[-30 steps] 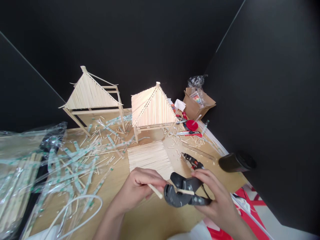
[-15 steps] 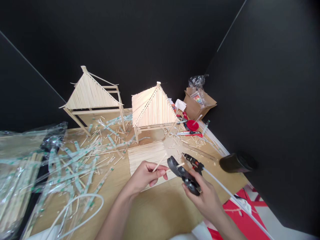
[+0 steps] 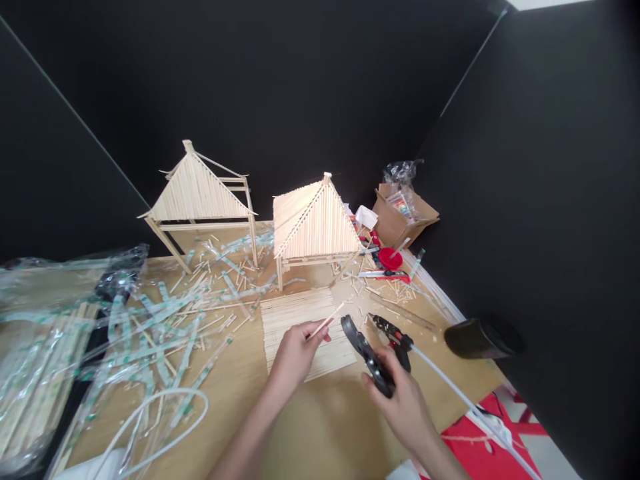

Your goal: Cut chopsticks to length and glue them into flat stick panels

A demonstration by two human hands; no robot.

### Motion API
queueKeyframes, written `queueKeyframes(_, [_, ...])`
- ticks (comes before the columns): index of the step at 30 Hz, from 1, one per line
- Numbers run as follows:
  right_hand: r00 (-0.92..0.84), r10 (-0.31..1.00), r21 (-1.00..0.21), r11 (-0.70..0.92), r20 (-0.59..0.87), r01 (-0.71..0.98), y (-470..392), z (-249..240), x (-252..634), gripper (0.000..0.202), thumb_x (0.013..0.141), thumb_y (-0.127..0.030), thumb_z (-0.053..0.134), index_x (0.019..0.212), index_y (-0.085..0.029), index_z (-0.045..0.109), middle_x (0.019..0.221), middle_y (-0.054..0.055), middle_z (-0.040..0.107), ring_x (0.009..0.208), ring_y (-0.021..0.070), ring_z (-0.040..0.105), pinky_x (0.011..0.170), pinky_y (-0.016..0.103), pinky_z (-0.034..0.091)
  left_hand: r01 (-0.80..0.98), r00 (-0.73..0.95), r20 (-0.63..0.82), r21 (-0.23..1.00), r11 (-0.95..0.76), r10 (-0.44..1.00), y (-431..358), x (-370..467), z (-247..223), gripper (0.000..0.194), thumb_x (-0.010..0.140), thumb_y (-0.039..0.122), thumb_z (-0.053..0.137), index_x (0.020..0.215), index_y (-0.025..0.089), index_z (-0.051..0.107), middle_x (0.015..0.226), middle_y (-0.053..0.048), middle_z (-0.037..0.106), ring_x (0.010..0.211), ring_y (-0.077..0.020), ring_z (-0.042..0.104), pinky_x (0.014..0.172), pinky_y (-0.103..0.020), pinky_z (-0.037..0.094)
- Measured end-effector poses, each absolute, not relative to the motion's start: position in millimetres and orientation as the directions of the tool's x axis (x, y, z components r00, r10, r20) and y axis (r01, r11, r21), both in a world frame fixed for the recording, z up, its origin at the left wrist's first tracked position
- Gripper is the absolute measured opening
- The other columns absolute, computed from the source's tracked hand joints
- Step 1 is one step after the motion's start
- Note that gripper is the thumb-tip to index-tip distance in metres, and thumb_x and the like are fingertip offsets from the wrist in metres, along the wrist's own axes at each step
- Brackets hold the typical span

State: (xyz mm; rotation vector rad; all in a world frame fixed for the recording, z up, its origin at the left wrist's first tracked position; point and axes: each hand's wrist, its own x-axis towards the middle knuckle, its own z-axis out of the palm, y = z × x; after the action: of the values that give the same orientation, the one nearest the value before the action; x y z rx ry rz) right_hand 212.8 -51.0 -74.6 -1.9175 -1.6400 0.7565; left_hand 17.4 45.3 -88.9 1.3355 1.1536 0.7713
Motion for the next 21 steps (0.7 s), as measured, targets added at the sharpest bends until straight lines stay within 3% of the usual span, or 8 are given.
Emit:
queueKeyframes(3, [0.122,0.989,-0.709,-0.146,-0.085,0.690,-51,-67,206,0.028,0.083,-0.032,0.056,0.109,-0.023,0.050,0.092,0.002,0.070,0.081,0.0187,0.068,0.072,0.028,0.053,0.233,0.272,-0.124,0.971,0.060,0.954,40,13,-75,0.035,0.089,0.039,0.047,0.081,0.016,0.071,0.071,-0.001,0.060,0.065,-0.0146,0.049,0.062,-0.024,0.035])
queueKeyframes(5, [0.110,0.992,-0.721,-0.125,-0.068,0.682,-50,-63,202,0.031,0.083,-0.031,0.056,0.112,-0.023,0.049,0.099,0.004,0.069,0.088,0.0197,0.067,0.076,0.029,0.052,0.275,0.281,-0.092,0.961,0.012,0.955,35,11,-65,0.031,0.091,0.033,0.044,0.101,0.020,0.071,0.073,-0.001,0.057,0.071,-0.0156,0.052,0.069,-0.024,0.036])
queueKeyframes(9, [0.122,0.990,-0.719,-0.134,-0.068,0.682,-50,-61,199,0.033,0.083,-0.033,0.056,0.113,-0.022,0.047,0.105,0.006,0.067,0.094,0.0204,0.066,0.080,0.030,0.052,0.536,0.256,-0.048,0.838,-0.101,0.965,28,11,-50,0.041,0.094,0.034,0.040,0.133,0.035,0.050,0.080,0.001,0.053,0.070,-0.0148,0.054,0.066,-0.023,0.036])
queueKeyframes(12, [0.135,0.989,-0.691,-0.133,-0.052,0.711,-51,-62,200,0.034,0.083,-0.033,0.056,0.113,-0.023,0.047,0.103,0.005,0.067,0.092,0.0203,0.066,0.079,0.031,0.053,0.588,0.267,-0.030,0.797,-0.138,0.963,24,12,-46,0.041,0.096,0.039,0.036,0.137,0.042,0.042,0.084,0.002,0.052,0.070,-0.0125,0.055,0.064,-0.022,0.036])
queueKeyframes(14, [0.129,0.992,-0.657,-0.103,-0.008,0.747,-52,-64,201,0.035,0.082,-0.033,0.057,0.114,-0.024,0.047,0.103,0.005,0.067,0.092,0.0206,0.066,0.078,0.031,0.053,0.536,0.296,0.010,0.826,-0.175,0.955,22,12,-46,0.041,0.097,0.033,0.034,0.136,0.043,0.043,0.087,0.002,0.052,0.072,-0.0110,0.055,0.065,-0.021,0.036])
queueKeyframes(17, [0.123,0.988,-0.602,-0.045,0.089,0.798,-56,-67,204,0.040,0.081,-0.032,0.059,0.117,-0.024,0.045,0.104,0.005,0.067,0.093,0.0217,0.066,0.079,0.033,0.053,0.391,0.313,0.095,0.894,-0.220,0.945,22,9,-47,0.040,0.097,0.026,0.036,0.132,0.038,0.050,0.089,0.001,0.055,0.076,-0.0105,0.056,0.068,-0.020,0.038])
queueKeyframes(21, [0.128,0.977,-0.564,-0.009,0.171,0.826,-58,-69,206,0.044,0.079,-0.031,0.061,0.120,-0.026,0.044,0.106,0.004,0.066,0.093,0.0220,0.066,0.081,0.034,0.053,0.248,0.235,0.102,0.955,-0.162,0.966,22,3,-45,0.030,0.094,0.031,0.045,0.118,0.028,0.063,0.087,0.000,0.063,0.069,-0.0104,0.055,0.064,-0.019,0.040])
